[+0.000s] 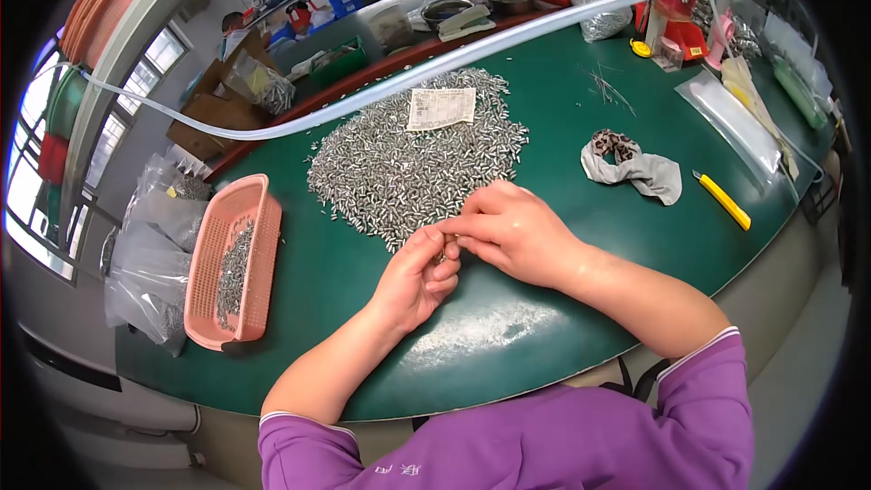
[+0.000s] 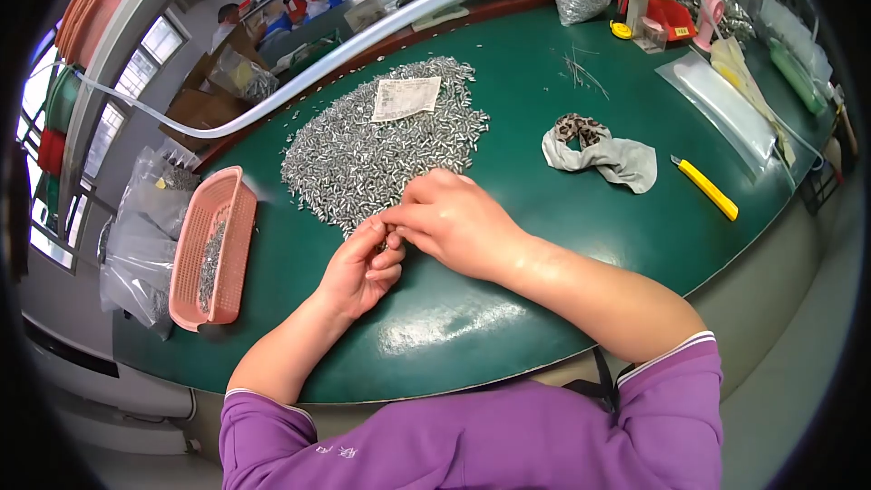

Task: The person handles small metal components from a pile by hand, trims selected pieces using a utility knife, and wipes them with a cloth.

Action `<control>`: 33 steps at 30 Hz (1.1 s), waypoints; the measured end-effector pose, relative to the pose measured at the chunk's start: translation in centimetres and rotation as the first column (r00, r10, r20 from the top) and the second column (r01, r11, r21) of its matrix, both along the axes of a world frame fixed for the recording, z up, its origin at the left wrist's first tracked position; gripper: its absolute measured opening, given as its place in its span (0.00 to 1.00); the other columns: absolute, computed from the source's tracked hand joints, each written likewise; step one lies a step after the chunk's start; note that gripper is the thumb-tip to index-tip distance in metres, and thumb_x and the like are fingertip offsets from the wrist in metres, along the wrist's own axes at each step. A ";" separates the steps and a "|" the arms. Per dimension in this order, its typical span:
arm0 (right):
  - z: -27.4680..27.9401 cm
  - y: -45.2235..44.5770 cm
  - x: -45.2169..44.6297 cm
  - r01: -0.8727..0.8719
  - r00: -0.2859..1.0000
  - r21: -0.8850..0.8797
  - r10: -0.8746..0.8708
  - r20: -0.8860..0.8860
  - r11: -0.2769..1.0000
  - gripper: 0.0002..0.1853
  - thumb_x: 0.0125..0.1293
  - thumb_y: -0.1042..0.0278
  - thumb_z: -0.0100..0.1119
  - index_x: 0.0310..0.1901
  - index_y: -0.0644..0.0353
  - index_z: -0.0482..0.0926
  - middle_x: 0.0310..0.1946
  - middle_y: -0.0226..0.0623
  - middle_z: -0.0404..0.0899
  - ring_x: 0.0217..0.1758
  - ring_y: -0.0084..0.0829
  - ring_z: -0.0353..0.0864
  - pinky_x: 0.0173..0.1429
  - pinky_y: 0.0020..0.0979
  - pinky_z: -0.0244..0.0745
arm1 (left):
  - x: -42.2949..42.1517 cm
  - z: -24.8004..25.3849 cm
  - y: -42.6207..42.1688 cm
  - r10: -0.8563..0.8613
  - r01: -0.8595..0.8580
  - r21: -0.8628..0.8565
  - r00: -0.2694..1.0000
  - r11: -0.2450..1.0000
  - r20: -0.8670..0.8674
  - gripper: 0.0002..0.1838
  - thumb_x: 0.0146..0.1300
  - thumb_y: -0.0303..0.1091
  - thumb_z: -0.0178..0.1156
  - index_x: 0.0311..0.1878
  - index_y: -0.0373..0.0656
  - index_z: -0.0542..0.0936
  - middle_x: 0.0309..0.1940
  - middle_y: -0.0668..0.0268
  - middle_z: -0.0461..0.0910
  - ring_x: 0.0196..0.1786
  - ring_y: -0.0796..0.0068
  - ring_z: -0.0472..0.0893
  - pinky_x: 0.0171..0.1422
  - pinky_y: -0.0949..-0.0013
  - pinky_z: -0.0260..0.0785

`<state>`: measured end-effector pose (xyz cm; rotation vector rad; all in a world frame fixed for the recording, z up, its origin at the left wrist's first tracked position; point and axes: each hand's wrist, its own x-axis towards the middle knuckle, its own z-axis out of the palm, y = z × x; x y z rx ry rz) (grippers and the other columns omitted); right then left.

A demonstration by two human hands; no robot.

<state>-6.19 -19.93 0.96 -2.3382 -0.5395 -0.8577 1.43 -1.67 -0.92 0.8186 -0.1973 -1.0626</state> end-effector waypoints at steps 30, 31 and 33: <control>-1.7 -0.4 1.0 -0.006 0.993 0.169 0.026 -0.119 0.986 0.06 0.57 0.70 0.65 0.37 0.54 0.83 0.34 0.31 0.77 0.42 0.35 0.75 0.47 0.35 0.71 | -0.4 0.9 -0.2 -0.055 0.024 0.184 0.984 0.983 0.167 0.09 0.72 0.35 0.52 0.46 0.41 0.70 0.35 0.68 0.72 0.26 0.87 0.65 0.23 0.84 0.56; -1.8 -0.3 1.0 -0.024 0.992 0.188 0.047 -0.120 0.982 0.07 0.57 0.71 0.65 0.38 0.54 0.83 0.34 0.31 0.78 0.42 0.34 0.75 0.46 0.35 0.71 | -0.3 0.9 -0.2 -0.058 0.026 0.188 0.984 0.982 0.170 0.09 0.72 0.35 0.52 0.46 0.41 0.70 0.35 0.68 0.72 0.26 0.87 0.65 0.23 0.84 0.56; -2.0 -0.3 1.2 -0.024 0.992 0.208 0.049 -0.119 0.978 0.07 0.56 0.71 0.65 0.38 0.53 0.83 0.34 0.31 0.77 0.42 0.34 0.75 0.47 0.35 0.71 | -0.2 0.9 -0.2 -0.030 -0.005 0.203 0.985 0.979 0.170 0.08 0.72 0.35 0.52 0.47 0.41 0.70 0.35 0.68 0.72 0.26 0.87 0.65 0.23 0.84 0.56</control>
